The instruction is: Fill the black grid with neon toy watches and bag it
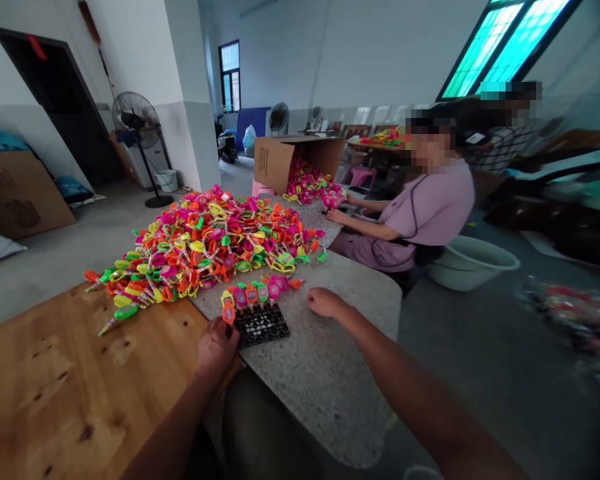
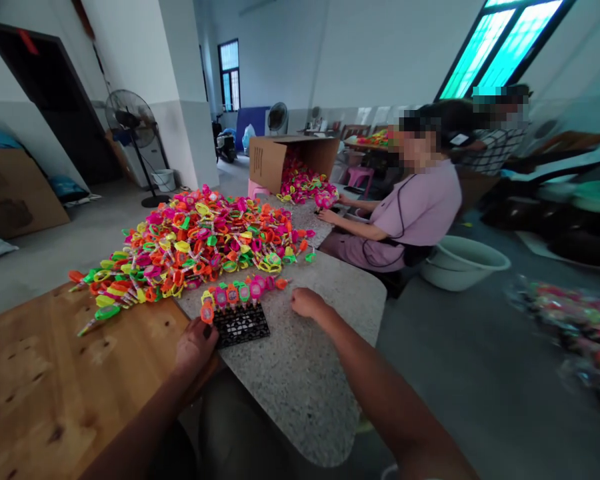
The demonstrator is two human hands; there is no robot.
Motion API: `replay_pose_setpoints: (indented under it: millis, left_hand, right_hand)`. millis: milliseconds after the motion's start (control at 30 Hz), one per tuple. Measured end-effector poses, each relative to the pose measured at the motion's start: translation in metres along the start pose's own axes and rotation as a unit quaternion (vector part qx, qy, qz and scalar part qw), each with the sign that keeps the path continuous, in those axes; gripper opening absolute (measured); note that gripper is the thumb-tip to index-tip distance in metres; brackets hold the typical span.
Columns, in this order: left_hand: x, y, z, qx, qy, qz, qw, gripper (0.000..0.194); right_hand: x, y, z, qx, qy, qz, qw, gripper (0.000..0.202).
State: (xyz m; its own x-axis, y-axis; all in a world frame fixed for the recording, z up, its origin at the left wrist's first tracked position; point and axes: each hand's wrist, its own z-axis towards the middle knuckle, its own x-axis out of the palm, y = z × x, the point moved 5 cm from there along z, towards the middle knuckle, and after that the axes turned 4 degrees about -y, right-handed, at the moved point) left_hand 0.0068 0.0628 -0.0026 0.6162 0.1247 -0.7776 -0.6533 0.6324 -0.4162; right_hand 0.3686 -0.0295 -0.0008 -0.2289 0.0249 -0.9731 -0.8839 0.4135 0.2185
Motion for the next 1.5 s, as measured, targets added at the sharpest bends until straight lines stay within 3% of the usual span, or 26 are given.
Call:
replay_pose_setpoints:
  millis: [100, 200, 367, 533, 633, 700, 767, 933, 1033, 1133, 1300, 1500]
  left_hand:
    - [-0.005, 0.003, 0.001, -0.007, -0.039, 0.03, 0.999, 0.014]
    - [-0.004, 0.005, 0.001, 0.005, -0.039, 0.035, 0.999, 0.014]
    - [-0.002, 0.002, 0.0, 0.021, -0.005, 0.012, 1.0, 0.015]
    - [-0.003, -0.003, 0.002, 0.031, 0.049, -0.003, 0.998, 0.014]
    - [-0.003, -0.004, 0.003, 0.029, 0.065, -0.008, 0.997, 0.015]
    - [-0.001, -0.003, 0.002, 0.03, 0.07, -0.012, 0.997, 0.016]
    - [0.0, -0.002, 0.002, 0.033, 0.077, -0.016, 0.996, 0.017]
    - [0.0, -0.001, 0.002, 0.036, 0.089, -0.019, 0.995, 0.017]
    - [-0.001, -0.002, 0.002, 0.036, 0.094, -0.019, 0.995, 0.017]
    - [-0.001, -0.001, 0.003, 0.038, 0.097, -0.02, 0.994, 0.016]
    - [0.002, 0.002, 0.002, 0.036, 0.093, -0.019, 0.995, 0.016]
    - [0.002, 0.001, 0.001, 0.036, 0.087, -0.03, 0.995, 0.016]
  right_hand:
    - [-0.015, 0.001, 0.001, 0.0, -0.026, -0.019, 0.999, 0.024]
    - [-0.028, 0.004, 0.018, 0.042, -0.073, -0.038, 0.996, 0.036]
    - [-0.018, 0.002, 0.035, 0.095, -0.05, -0.062, 0.992, 0.036]
    - [-0.001, -0.013, 0.017, 0.068, -0.068, -0.073, 0.993, 0.03]
    - [0.003, -0.018, -0.003, 0.066, -0.126, -0.056, 0.988, 0.028]
    - [0.002, -0.013, -0.019, 0.088, -0.18, 0.014, 0.98, 0.027]
    - [0.005, 0.001, -0.035, 0.11, -0.198, 0.143, 0.963, 0.024]
    - [0.02, 0.077, -0.066, 0.058, -0.106, 0.46, 0.88, 0.018]
    - [0.027, 0.13, -0.072, 0.0, -0.06, 0.529, 0.847, 0.022]
    - [0.034, 0.168, -0.068, -0.018, -0.034, 0.534, 0.845, 0.018]
    - [0.049, 0.192, -0.053, 0.003, 0.001, 0.49, 0.872, 0.012]
    - [0.058, 0.186, -0.05, 0.007, 0.021, 0.503, 0.864, 0.009]
